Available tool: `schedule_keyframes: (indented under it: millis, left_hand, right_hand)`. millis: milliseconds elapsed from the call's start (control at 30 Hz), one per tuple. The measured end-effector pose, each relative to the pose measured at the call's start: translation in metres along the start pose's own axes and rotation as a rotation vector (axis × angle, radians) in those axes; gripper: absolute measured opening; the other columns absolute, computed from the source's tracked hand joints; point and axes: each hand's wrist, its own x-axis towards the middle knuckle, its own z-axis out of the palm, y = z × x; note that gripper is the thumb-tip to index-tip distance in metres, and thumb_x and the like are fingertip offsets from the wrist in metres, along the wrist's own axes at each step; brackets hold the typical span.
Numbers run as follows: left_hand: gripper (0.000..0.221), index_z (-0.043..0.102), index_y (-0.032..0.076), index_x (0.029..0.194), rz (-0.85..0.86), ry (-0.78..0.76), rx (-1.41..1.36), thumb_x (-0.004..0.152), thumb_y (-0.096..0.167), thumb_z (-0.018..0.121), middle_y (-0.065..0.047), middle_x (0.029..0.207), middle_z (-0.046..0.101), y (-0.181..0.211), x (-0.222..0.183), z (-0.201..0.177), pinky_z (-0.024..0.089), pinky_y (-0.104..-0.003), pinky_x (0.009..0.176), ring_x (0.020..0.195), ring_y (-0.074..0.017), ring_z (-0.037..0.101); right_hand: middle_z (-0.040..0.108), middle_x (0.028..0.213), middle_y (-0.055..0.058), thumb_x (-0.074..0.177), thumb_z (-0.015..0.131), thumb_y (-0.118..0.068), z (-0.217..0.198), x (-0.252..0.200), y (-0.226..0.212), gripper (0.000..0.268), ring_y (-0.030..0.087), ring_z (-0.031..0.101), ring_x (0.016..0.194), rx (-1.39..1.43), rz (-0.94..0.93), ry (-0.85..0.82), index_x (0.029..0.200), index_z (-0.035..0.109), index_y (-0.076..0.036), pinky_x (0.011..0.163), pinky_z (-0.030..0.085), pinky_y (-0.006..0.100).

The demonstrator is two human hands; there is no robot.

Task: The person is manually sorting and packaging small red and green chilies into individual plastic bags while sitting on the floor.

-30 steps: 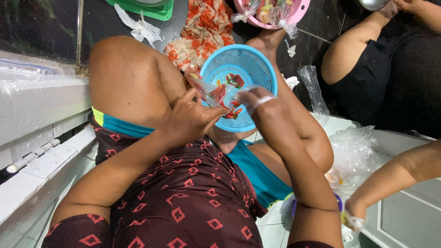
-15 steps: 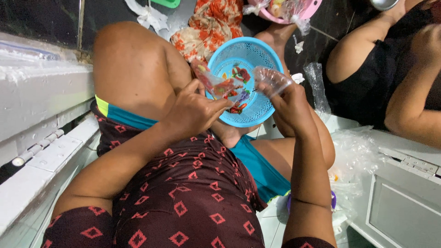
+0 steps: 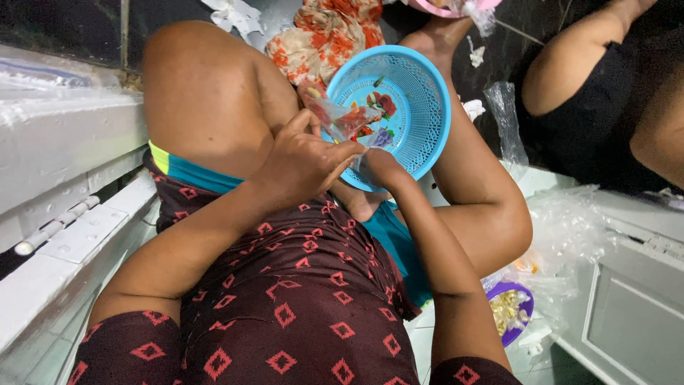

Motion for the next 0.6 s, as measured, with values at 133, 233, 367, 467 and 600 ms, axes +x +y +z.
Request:
schedule_keyframes:
  millis: [133, 233, 367, 467, 600]
  left_hand:
    - [0.011, 0.071, 0.018, 0.100, 0.031, 0.004, 0.026, 0.091, 0.011, 0.073, 0.003, 0.048, 0.058, -0.001, 0.003, 0.003, 0.043, -0.029, 0.082, 0.046, -0.0160, 0.060]
    - [0.010, 0.071, 0.019, 0.100, 0.023, -0.005, 0.019, 0.093, 0.012, 0.071, 0.003, 0.048, 0.057, 0.001, 0.002, -0.002, 0.043, -0.030, 0.081, 0.046, -0.0164, 0.060]
    - [0.007, 0.072, 0.017, 0.099, -0.002, -0.009, 0.013, 0.094, 0.012, 0.070, 0.004, 0.047, 0.057, 0.003, 0.002, -0.003, 0.042, -0.030, 0.081, 0.045, -0.0160, 0.059]
    - [0.007, 0.071, 0.018, 0.098, -0.004, 0.004, 0.012, 0.094, 0.012, 0.070, 0.003, 0.048, 0.057, 0.003, 0.002, -0.002, 0.043, -0.030, 0.080, 0.046, -0.0174, 0.060]
    - [0.010, 0.071, 0.017, 0.098, 0.002, -0.019, 0.007, 0.092, 0.009, 0.071, 0.001, 0.048, 0.059, 0.003, 0.004, -0.003, 0.043, -0.030, 0.080, 0.047, -0.0176, 0.061]
  right_hand:
    - [0.072, 0.090, 0.031, 0.094, 0.066, -0.022, -0.026, 0.000, -0.018, 0.032, 0.049, 0.072, 0.088, 0.169, 0.019, -0.022, 0.097, 0.073, 0.010, 0.078, 0.056, 0.055]
    - [0.072, 0.091, 0.033, 0.089, 0.070, -0.023, -0.044, -0.004, -0.028, 0.036, 0.052, 0.071, 0.090, 0.325, -0.025, -0.009, 0.097, 0.073, 0.012, 0.076, 0.054, 0.056]
    - [0.072, 0.088, 0.031, 0.088, 0.069, -0.020, -0.129, -0.056, -0.101, 0.034, 0.050, 0.071, 0.088, 0.553, -0.042, 0.067, 0.098, 0.072, 0.012, 0.074, 0.052, 0.052]
    - [0.071, 0.092, 0.030, 0.088, 0.072, -0.015, -0.123, -0.068, -0.081, 0.031, 0.046, 0.070, 0.090, 0.669, -0.046, 0.112, 0.104, 0.071, 0.012, 0.078, 0.052, 0.053]
    - [0.066, 0.104, 0.045, 0.094, 0.064, -0.001, -0.192, -0.139, -0.101, 0.026, 0.056, 0.065, 0.101, 0.878, -0.276, 0.334, 0.107, 0.066, 0.021, 0.090, 0.047, 0.063]
